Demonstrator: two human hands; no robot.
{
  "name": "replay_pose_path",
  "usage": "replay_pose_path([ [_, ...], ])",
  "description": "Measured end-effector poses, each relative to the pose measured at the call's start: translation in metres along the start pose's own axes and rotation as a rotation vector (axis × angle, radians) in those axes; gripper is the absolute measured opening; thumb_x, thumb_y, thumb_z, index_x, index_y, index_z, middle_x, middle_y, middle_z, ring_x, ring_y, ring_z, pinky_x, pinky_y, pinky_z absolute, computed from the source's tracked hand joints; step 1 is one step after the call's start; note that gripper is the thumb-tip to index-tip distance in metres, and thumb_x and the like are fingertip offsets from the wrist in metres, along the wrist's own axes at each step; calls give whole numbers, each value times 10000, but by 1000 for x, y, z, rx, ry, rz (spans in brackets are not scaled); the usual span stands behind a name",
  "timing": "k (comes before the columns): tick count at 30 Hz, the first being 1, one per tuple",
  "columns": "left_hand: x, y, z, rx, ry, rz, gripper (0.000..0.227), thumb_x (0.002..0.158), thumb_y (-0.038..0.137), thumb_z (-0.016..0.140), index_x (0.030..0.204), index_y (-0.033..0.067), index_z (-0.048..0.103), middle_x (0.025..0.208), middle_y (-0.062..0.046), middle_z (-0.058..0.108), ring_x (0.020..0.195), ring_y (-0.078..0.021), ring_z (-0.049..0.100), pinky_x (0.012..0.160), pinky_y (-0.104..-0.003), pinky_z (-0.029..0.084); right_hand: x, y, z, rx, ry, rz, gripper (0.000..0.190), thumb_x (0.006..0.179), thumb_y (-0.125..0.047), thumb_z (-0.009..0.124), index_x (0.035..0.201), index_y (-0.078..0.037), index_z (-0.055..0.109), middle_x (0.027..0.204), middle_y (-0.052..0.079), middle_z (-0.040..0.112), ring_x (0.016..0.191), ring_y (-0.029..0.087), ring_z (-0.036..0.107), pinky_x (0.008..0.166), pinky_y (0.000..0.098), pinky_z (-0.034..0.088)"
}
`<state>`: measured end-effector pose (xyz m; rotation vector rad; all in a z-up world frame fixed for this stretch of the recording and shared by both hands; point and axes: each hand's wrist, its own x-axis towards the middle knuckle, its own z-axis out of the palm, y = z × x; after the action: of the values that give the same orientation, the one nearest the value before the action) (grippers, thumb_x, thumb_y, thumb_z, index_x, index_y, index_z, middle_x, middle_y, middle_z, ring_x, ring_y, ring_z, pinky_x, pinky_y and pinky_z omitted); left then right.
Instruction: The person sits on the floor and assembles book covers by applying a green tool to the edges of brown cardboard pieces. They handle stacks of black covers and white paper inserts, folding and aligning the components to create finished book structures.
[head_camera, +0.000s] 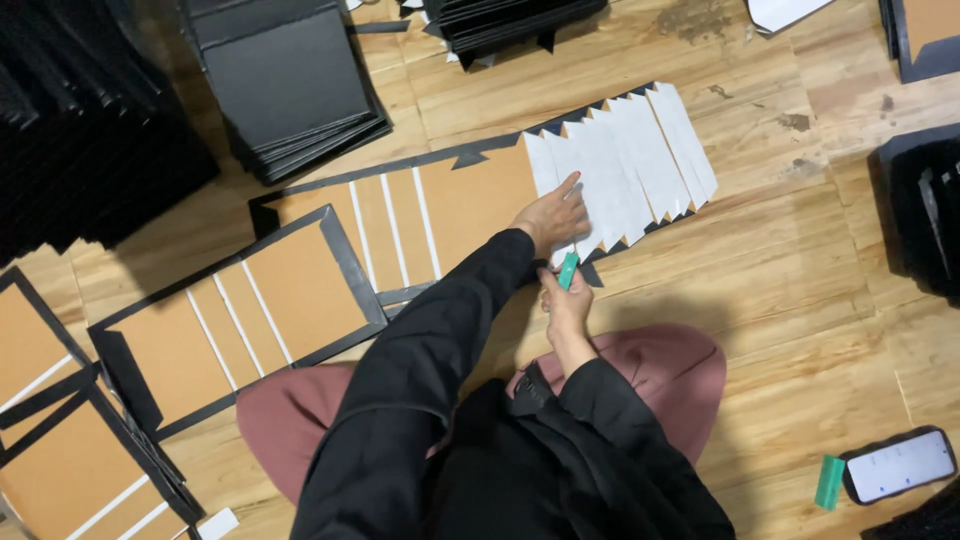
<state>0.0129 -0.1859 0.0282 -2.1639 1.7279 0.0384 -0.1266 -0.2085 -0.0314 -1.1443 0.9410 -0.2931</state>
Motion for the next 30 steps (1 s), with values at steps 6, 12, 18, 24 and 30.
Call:
replay_pose_path([
  [6, -23, -20, 32, -101, 285, 65, 228, 645, 322, 615, 840, 229, 544, 841, 20, 546, 763, -194, 549, 839, -450, 357, -13, -17, 6, -64, 30, 39, 144, 707, -38, 694, 763, -90, 572, 473, -27, 398, 319, 40, 379, 268, 167, 256],
  [12, -98, -15, 20, -106, 430, -53, 441, 769, 324, 621, 1153, 175, 462, 1194, -30, 456, 1148, -198, 421, 997, -429, 268, -26, -34, -2, -288, 48, -109, 262, 658, -134, 755, 843, -75, 578, 543, -1, 452, 416, 87, 479, 346, 203, 382],
  [18, -131, -6, 46, -205, 395, -135, 651, 808, 266, 292, 1437, 155, 169, 1481, -54, 192, 1345, -251, 192, 1060, -473, 125, -5, -17, -17, -38, -23, -71, 303, 854, -292, 365, 957, -119, 592, 587, -1, 481, 455, 69, 478, 397, 141, 346],
  [24, -130, -4, 65, -353, 651, -208, 555, 842, 282, 248, 1381, 167, 324, 1385, -50, 372, 1279, -235, 343, 1066, -451, 182, 17, -61, 32, -524, -160, -618, 291, 787, -18, 605, 1076, 6, 579, 927, 166, 478, 867, 254, 522, 756, 323, 470],
  [30, -128, -4, 79, -341, 735, -251, 414, 848, 286, 279, 1183, 159, 486, 1179, -46, 500, 1143, -219, 463, 979, -444, 317, 73, -83, 130, -990, -320, -986, 342, 687, -19, 700, 1012, -69, 606, 836, 95, 521, 832, 297, 541, 766, 373, 447],
])
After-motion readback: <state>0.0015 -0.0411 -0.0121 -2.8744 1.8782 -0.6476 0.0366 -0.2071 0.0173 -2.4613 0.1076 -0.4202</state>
